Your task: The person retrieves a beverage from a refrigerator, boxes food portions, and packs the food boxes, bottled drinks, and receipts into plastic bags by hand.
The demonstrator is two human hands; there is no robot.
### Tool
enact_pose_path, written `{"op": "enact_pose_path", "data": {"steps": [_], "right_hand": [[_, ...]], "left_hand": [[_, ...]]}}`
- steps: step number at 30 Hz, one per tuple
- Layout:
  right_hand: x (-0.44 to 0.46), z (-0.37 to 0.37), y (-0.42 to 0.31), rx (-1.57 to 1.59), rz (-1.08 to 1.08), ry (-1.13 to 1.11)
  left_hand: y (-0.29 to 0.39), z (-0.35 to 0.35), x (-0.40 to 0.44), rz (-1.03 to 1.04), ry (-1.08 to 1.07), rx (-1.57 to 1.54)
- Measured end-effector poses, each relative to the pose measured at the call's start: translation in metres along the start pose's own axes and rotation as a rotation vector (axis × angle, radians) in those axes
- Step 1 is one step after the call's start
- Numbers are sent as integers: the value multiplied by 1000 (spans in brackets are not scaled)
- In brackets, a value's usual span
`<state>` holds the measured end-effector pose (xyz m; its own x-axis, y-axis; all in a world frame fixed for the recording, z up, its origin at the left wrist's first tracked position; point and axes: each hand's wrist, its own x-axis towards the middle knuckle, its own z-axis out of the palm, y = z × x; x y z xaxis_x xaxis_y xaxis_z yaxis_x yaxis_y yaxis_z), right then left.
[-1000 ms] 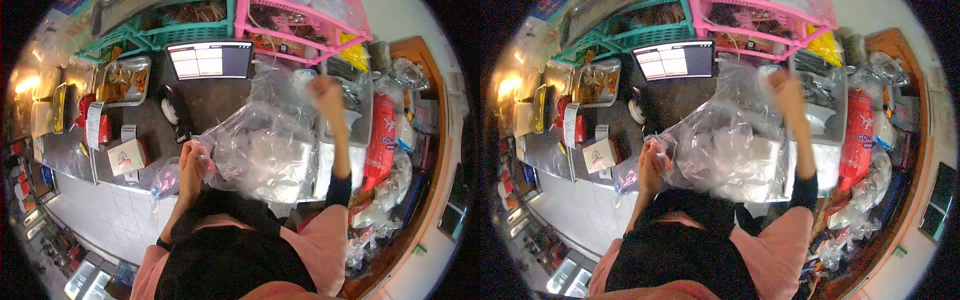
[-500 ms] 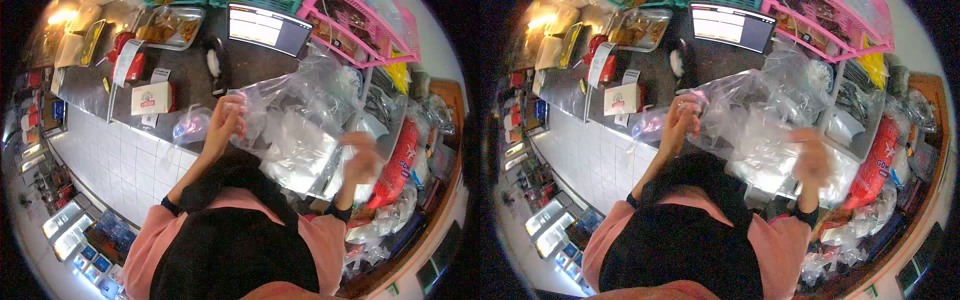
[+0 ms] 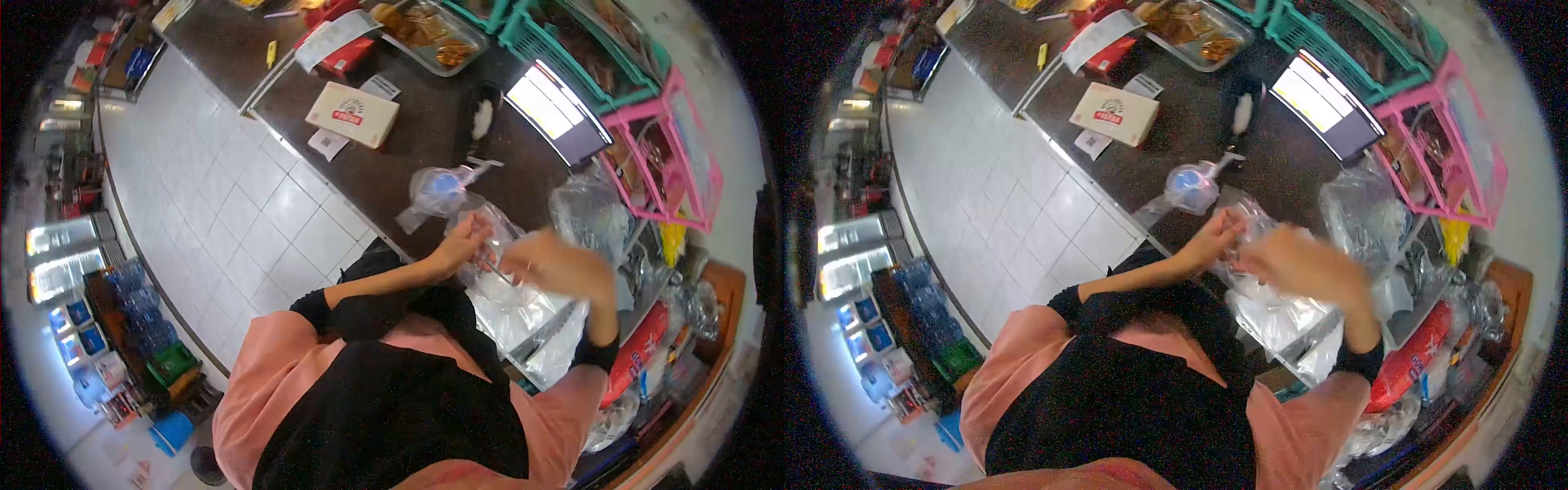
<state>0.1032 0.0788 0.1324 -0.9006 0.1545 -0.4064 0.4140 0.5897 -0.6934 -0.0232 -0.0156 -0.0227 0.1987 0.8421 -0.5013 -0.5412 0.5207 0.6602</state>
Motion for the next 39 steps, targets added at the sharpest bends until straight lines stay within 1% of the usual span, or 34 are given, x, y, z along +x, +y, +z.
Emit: {"op": "enact_pose_path", "data": {"steps": [1,2,3,4,5,6,7,8,9,10,11,12,13,14,15,16,18,19,20,22,23,24,25,26,28,30,31,33,34,35,37,38,39], "right_hand": [[21,-38,-8,121,-155,74],[47,-65,-17,383,-110,125],[81,-94,-36,462,195,170],[137,-102,-5,412,-15,290],[203,-98,24,362,-234,447],[275,-82,56,144,-462,622],[330,-61,70,181,-330,481],[366,-44,68,-104,-93,307],[394,-5,71,-309,30,341],[401,17,59,-405,135,301],[402,31,46,-600,170,304],[404,39,42,-796,206,304],[413,36,50,-804,207,297],[424,29,61,-705,224,310],[428,25,71,-603,241,320],[423,15,77,-604,245,314],[393,-33,73,-345,257,251],[371,-48,66,-389,203,321],[342,-61,58,-432,152,389],[267,-89,24,-618,32,526],[231,-98,14,-663,-63,658],[196,-104,1,-707,-158,790],[157,-107,-27,-732,-127,804],[119,-107,-54,-758,-97,821],[62,-85,-90,-678,-56,894],[25,-45,-105,-573,-72,856],[9,-25,-110,-514,-98,821],[6,32,-87,62,-41,696],[12,69,-66,561,77,623],[20,101,-37,273,-166,619],[39,153,24,-241,-433,565],[43,168,45,-458,-470,517],[41,173,58,-457,-457,524]], "left_hand": [[-10,-7,0,-28,-93,-103],[-14,-10,-2,-14,-82,-117],[-17,-12,-4,-6,-111,-107],[-17,-14,-6,4,-139,-95],[-14,-15,-10,12,-115,-35],[-18,-16,-12,28,-103,-46],[-25,-16,-11,106,-75,-1],[-27,-19,-11,179,-48,49],[-21,-20,-15,192,-41,45],[-11,-19,-22,149,-42,123],[-4,-21,-25,103,-47,202],[-2,-27,-25,111,-49,199],[-3,-30,-24,133,-54,279],[-6,-33,-25,152,-58,357],[-7,-35,-26,138,-77,284],[-13,-37,-25,137,-80,278],[-22,-43,-24,159,-49,300],[-24,-43,-26,157,19,326],[-20,-44,-30,153,16,332],[-9,-46,-32,29,-72,274],[-23,-52,-22,100,-97,295],[-27,-56,-19,91,-105,302],[-29,-58,-17,75,-127,220],[-29,-61,-13,60,-148,139],[-29,-70,-9,-1,-162,94],[-28,-75,-13,-65,-176,50],[-25,-72,-19,82,-133,92],[-16,-61,-37,364,-54,168],[-12,-55,-45,506,-21,205],[-8,-51,-48,653,9,239],[-12,-57,-40,791,15,269],[-23,-69,-27,412,142,-28],[-30,-80,-27,210,192,-156]]}}
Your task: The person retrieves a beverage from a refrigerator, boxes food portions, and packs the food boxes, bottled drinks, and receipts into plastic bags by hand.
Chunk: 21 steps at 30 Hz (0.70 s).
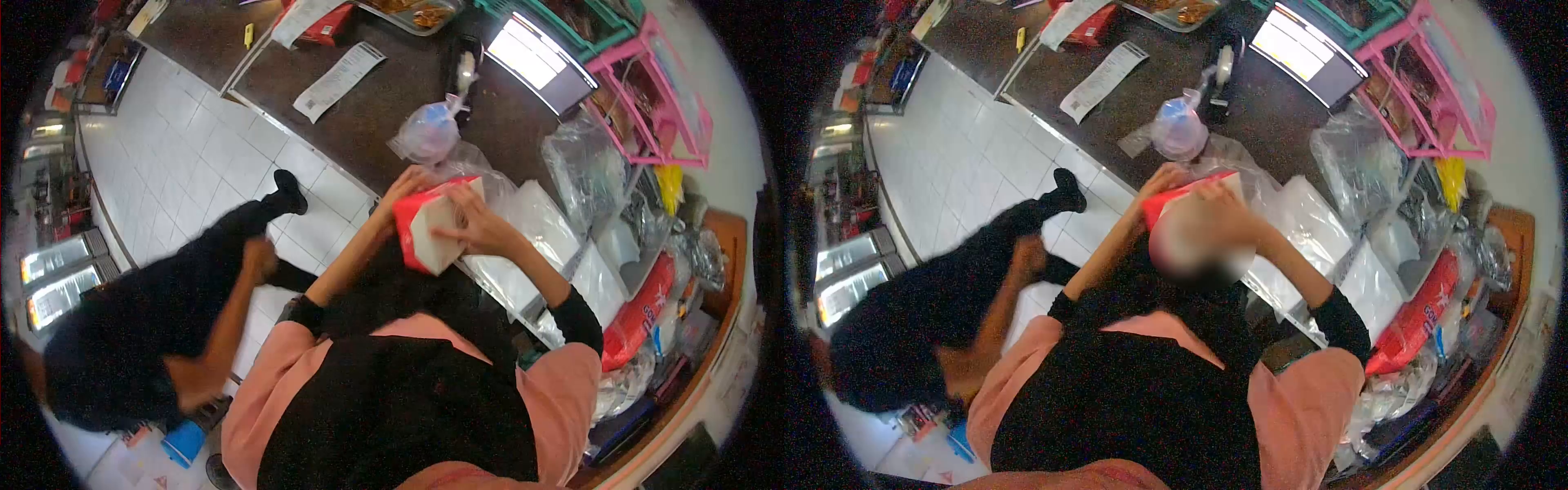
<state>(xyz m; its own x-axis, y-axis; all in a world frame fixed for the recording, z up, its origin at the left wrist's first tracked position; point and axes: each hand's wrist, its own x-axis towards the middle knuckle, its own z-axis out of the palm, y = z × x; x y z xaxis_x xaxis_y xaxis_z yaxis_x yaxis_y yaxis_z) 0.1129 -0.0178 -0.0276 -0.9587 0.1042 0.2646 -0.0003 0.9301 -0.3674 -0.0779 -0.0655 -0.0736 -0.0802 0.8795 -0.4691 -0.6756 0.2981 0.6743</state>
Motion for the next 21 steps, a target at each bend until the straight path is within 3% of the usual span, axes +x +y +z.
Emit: {"op": "enact_pose_path", "data": {"steps": [1,3,5,7,8,9,11,12,13,15,17,19,21], "right_hand": [[-8,4,6,32,111,-40],[-16,6,7,68,220,-79],[-19,3,3,95,534,100],[-18,6,-5,-48,642,19],[-20,13,-9,-58,645,12],[-18,13,-14,-75,663,10],[-13,2,-26,-115,701,13],[-11,-2,-31,-131,713,12],[-12,-1,-34,-137,720,4],[-13,-1,-38,-155,736,6],[-15,-4,-40,-159,755,13],[-17,-9,-43,-178,765,15],[-19,-8,-45,-208,770,1]], "left_hand": [[-3,-10,0,-199,98,-117],[-4,-33,-14,-76,-134,-164],[2,-21,-35,-109,-138,-128],[5,11,-51,141,-282,433],[10,39,-66,110,-247,427],[16,57,-70,163,-368,541],[32,102,-84,762,-672,812],[48,125,-104,427,-783,746],[54,133,-109,318,-845,825],[54,119,-101,822,-670,981],[45,62,-61,1149,-355,1011],[15,23,-49,716,252,632],[-51,-33,-9,107,127,283]]}}
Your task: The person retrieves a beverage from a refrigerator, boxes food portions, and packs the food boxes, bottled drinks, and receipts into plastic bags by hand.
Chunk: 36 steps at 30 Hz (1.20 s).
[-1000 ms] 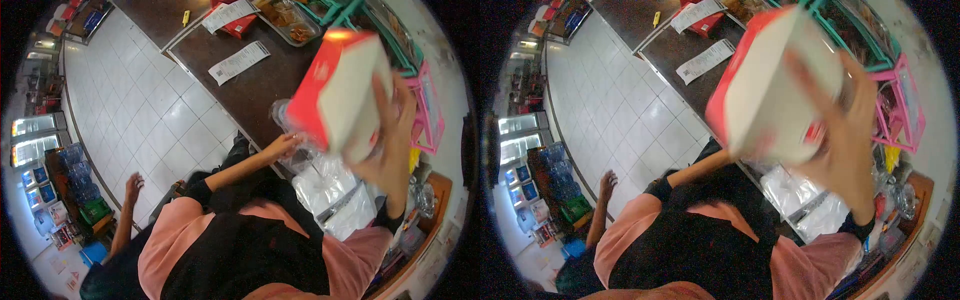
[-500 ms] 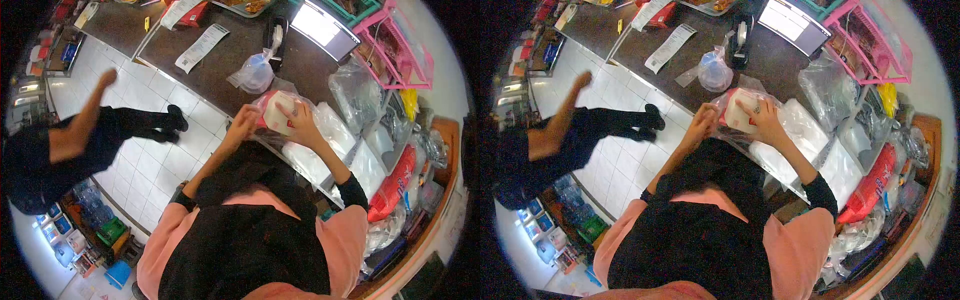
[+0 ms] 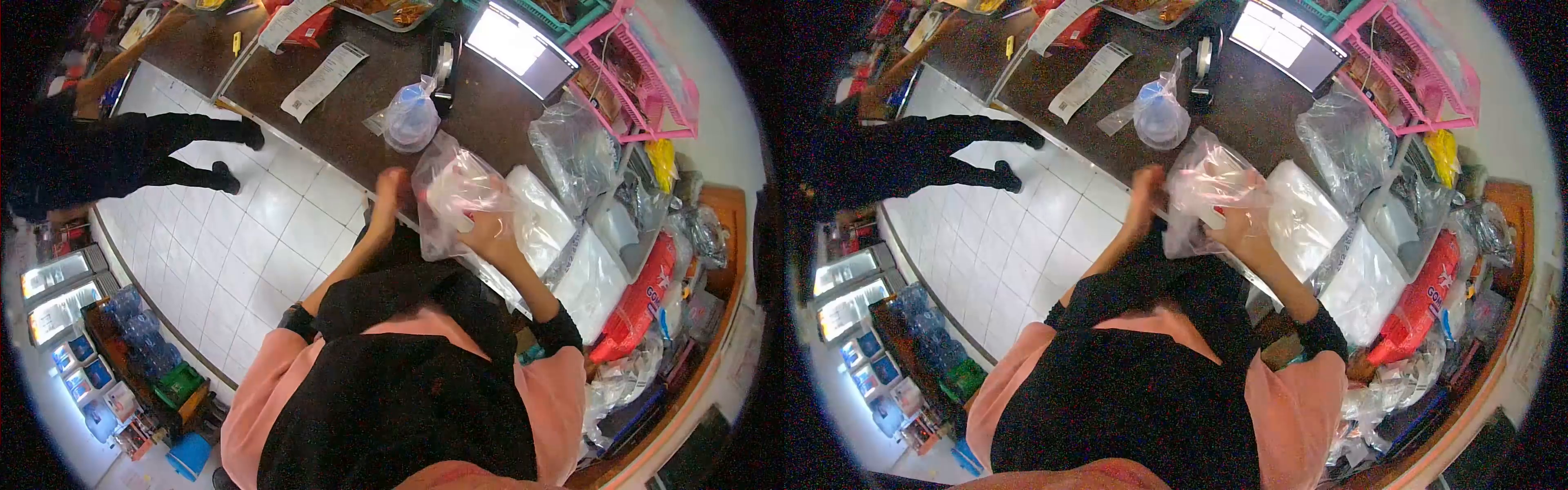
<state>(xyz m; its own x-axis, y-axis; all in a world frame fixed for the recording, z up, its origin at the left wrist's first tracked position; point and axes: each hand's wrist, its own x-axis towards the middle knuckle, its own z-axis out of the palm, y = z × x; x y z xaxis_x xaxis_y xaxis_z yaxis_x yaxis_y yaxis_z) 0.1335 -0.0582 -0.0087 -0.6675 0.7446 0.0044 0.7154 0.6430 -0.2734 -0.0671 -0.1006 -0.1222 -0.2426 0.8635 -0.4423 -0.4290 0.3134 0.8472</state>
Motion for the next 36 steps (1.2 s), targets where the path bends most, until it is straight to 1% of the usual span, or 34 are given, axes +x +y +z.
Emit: {"op": "enact_pose_path", "data": {"steps": [1,2,4,5,6,8,9,10,11,12,13,14,15,16,18,20,21,22,23,24,25,26,27,28,30,32,33,35,36], "right_hand": [[-1,8,2,-29,-13,-13],[-1,16,3,-58,-26,-26],[14,-11,-18,225,277,-178],[19,1,-17,121,307,-166],[25,19,-8,121,307,-169],[42,48,10,291,286,-250],[48,49,5,231,259,-182],[50,59,7,237,269,-178],[50,75,13,214,253,-86],[47,84,16,188,238,2],[48,56,8,249,282,-59],[36,41,7,251,298,-55],[19,27,9,193,185,-6],[-1,13,12,132,71,43],[-56,-16,24,66,15,-274],[-71,-62,37,-371,-180,-778],[-71,-99,36,-324,-109,-552],[-71,-136,34,-247,-45,-310],[-71,-173,33,-155,-4,-79],[-61,-214,15,-195,-60,137],[-63,-219,7,-198,-50,137],[-65,-221,0,-145,53,63],[-69,-222,-3,-88,157,-9],[-73,-223,1,-88,164,-2],[-79,-223,16,183,316,117],[-76,-214,13,208,302,147],[-76,-207,11,231,288,181],[-73,-196,15,295,273,223],[-72,-190,18,359,257,262]], "left_hand": [[0,9,-6,-368,-353,-289],[1,16,-12,-371,-349,-291],[8,26,-15,-589,-415,-282],[1,22,-13,-622,-541,-392],[-6,18,-10,-662,-669,-492],[18,12,-11,-806,-703,-408],[38,16,-20,-536,-570,-397],[13,-11,-7,-351,-411,-219],[-11,-36,8,-164,-257,-41],[11,-28,-3,-173,-268,-35],[58,-7,-26,130,-155,122],[92,9,-44,435,-42,278],[106,19,-55,436,-59,280],[114,31,-66,635,-74,628],[115,36,-67,832,-102,980],[113,33,-44,445,-326,894],[132,40,-38,540,-370,749],[157,59,-42,543,-439,376],[181,78,-50,605,-470,278],[198,86,-52,646,-476,335],[211,93,-55,637,-510,413],[222,99,-57,635,-543,492],[230,100,-60,639,-555,496],[238,97,-66,641,-519,538],[244,90,-71,662,-417,600],[239,82,-72,700,-283,795],[236,76,-74,690,-284,801],[234,66,-73,1111,-205,1263],[230,58,-70,1115,-202,1265]]}}
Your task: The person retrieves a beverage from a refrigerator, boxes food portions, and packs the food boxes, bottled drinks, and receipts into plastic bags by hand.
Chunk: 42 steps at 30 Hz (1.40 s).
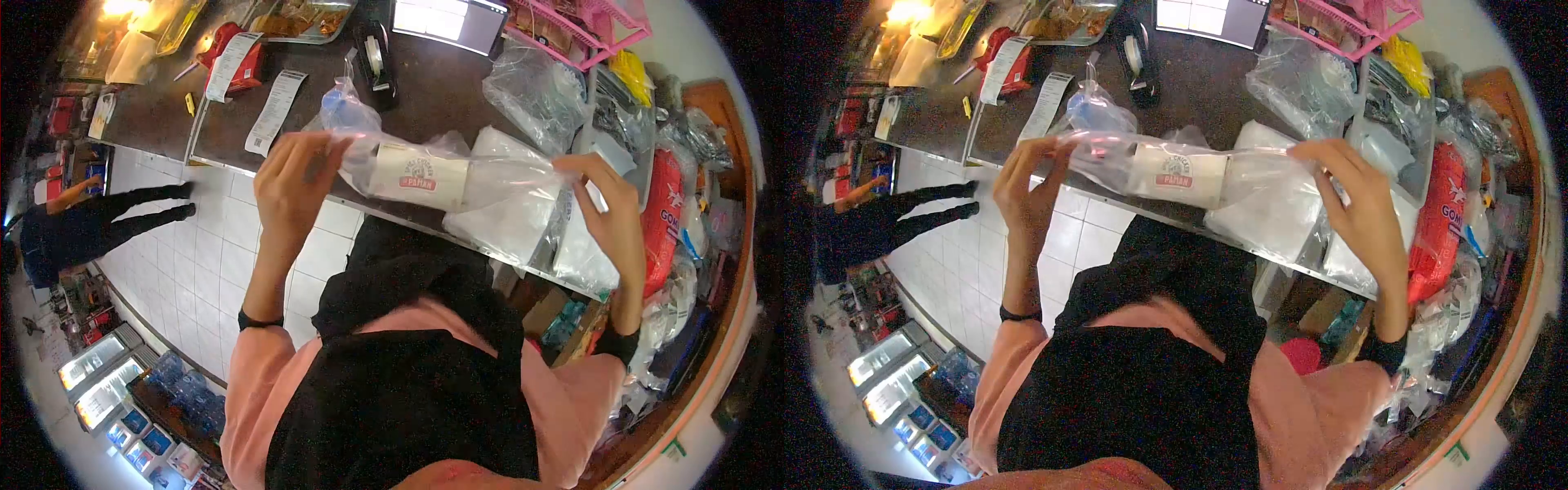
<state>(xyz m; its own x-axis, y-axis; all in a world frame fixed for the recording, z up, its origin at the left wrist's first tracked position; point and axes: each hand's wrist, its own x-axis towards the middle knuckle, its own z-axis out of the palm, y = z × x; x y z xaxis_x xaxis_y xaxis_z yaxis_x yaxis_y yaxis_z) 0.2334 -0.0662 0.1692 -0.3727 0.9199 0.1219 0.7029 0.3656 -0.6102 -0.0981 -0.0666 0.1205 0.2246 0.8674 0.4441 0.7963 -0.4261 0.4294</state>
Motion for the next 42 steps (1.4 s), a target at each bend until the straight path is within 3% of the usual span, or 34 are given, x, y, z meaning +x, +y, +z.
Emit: {"op": "enact_pose_path", "data": {"steps": [1,3,4,5,7,9,11,12,14,17,18,19,20,22,24,26,27,28,29,30,33,36,38,39,40,41,42], "right_hand": [[-6,-3,17,-3,-27,-94],[-12,9,23,146,25,0],[-13,19,29,290,79,93],[-23,36,58,286,151,24],[-35,102,100,311,369,-133],[-15,150,92,410,325,-138],[1,189,76,458,275,-90],[6,202,66,467,256,-60],[10,199,45,406,68,-129],[-3,197,42,339,135,-119],[-2,190,47,338,135,-121],[-1,175,57,485,67,-293],[3,161,69,629,-4,-467],[46,141,113,957,91,-720],[104,170,174,1054,219,-375],[152,214,178,631,355,42],[165,244,193,905,343,71],[174,274,205,1181,333,96],[174,292,201,1205,373,274],[180,295,186,1412,524,327],[180,303,198,1447,552,326],[179,306,232,1274,385,417],[186,274,242,940,453,261],[193,263,244,939,458,261],[202,254,246,636,383,374],[211,246,248,331,302,475],[221,237,244,329,306,477]], "left_hand": [[-11,4,-10,-5,138,-84],[-47,22,-36,111,323,-326],[-56,32,-48,91,192,-448],[-68,48,-65,-24,-3,-437],[-71,93,-92,-167,-107,-472],[-81,136,-100,-145,-217,-391],[-67,156,-79,-78,-331,-511],[-68,184,-89,-322,-423,-672],[-54,201,-80,-365,-351,-878],[-46,215,-71,-410,-257,-995],[-39,201,-62,-157,-300,-788],[-35,193,-58,91,-338,-573],[-35,195,-59,90,-335,-573],[-37,205,-62,53,-334,-661],[-35,209,-67,-69,-347,-666],[-27,204,-69,-286,-226,-873],[-43,215,-72,32,-361,-682],[-47,225,-83,-102,-358,-779],[-39,214,-80,-191,-352,-868],[-32,206,-73,-282,-340,-957],[-35,210,-70,-163,-406,-797],[-31,199,-63,-137,-410,-744],[-25,189,-51,-179,-383,-853],[-24,188,-48,-210,-350,-958],[-27,193,-53,-210,-353,-962],[-34,204,-64,-72,-390,-905],[-41,215,-76,65,-426,-845]]}}
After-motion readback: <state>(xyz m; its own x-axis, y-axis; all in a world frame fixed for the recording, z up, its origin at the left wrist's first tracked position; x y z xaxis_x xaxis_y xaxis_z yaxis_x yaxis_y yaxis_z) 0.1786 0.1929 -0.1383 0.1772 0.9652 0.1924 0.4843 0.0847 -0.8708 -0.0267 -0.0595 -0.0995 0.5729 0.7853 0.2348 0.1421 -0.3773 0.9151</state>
